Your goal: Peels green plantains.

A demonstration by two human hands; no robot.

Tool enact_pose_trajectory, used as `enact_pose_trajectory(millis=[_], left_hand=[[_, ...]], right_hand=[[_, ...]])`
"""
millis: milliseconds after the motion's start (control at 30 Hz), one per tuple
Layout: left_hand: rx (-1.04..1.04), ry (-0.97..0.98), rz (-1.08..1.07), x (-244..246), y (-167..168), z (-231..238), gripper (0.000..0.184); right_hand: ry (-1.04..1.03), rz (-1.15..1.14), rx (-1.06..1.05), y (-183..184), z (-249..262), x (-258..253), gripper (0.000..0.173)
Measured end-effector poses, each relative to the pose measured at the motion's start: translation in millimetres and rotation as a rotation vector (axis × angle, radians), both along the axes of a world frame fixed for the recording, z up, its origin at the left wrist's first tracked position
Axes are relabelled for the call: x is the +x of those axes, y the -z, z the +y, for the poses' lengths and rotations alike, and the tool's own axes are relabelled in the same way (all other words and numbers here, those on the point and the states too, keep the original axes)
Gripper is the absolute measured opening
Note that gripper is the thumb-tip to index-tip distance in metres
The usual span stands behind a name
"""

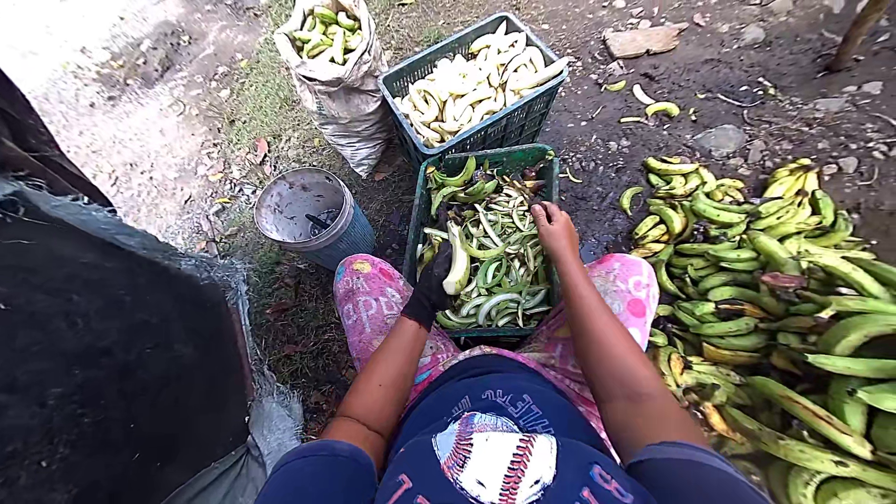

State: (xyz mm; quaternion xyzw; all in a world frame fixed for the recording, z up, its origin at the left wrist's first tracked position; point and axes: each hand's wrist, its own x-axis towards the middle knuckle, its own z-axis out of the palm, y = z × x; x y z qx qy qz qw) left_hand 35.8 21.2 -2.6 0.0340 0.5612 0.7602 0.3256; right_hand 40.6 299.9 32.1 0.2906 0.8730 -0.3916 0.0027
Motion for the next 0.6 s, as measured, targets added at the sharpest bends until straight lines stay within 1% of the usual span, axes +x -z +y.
enact_pose_trajectory(millis=[33,100,200,233,267,300,333,367,400,467,500,533,567,600], left_hand=[[-0.086,-0.062,0.05,0.9,-4.6,3.5,0.053],[-0.222,-0.298,0.128,-1.8,-19.8,25.1,0.059],[-0.365,-0.721,0.298,-40.9,-41.7,66.6,0.054],[-0.413,-0.817,0.361,-50.5,-46.3,72.8,0.053],[-0.42,-0.865,0.398,-54.9,-48.7,75.5,0.053],[-0.411,-0.83,0.403,-52.2,-52.4,74.9,0.053],[-0.374,-0.724,0.406,-44.1,-55.6,70.5,0.051],[-0.365,-0.56,0.414,-31.8,-61.2,61.1,0.05],[-0.366,-0.324,0.43,-17.3,-66.2,45.1,0.048],[-0.315,0.073,0.453,-8.4,-55.8,18.6,0.043],[-0.298,0.192,0.423,-9.2,-49.6,12.8,0.039],[-0.326,0.259,0.407,-11.9,-40.6,8.2,0.039],[-0.38,0.261,0.411,-14.8,-30.2,3.7,0.04],[-0.458,0.205,0.432,-17.2,-19.5,-0.8,0.041]], right_hand=[[-0.074,-0.003,0.007,-4.9,-8.7,8.6,0.056],[-0.198,0.05,0.058,-7.0,-38.8,33.0,0.052],[-0.267,0.216,0.214,0.9,-80.9,64.2,0.054],[-0.266,0.259,0.262,0.8,-88.0,68.2,0.057],[-0.263,0.28,0.303,-2.3,-90.4,67.9,0.058],[-0.263,0.291,0.339,-7.0,-87.7,63.4,0.059],[-0.271,0.301,0.37,-10.9,-80.2,54.6,0.058],[-0.278,0.307,0.4,-13.8,-69.8,41.9,0.058],[-0.288,0.29,0.422,-17.2,-58.9,26.9,0.059],[-0.314,0.187,0.415,-27.6,-42.4,-0.7,0.059],[-0.331,0.129,0.406,-33.1,-38.9,-10.7,0.058],[-0.35,0.079,0.387,-37.8,-39.3,-16.5,0.056],[-0.375,0.048,0.365,-41.0,-43.2,-17.6,0.055],[-0.398,0.043,0.346,-40.6,-50.3,-13.9,0.055]])
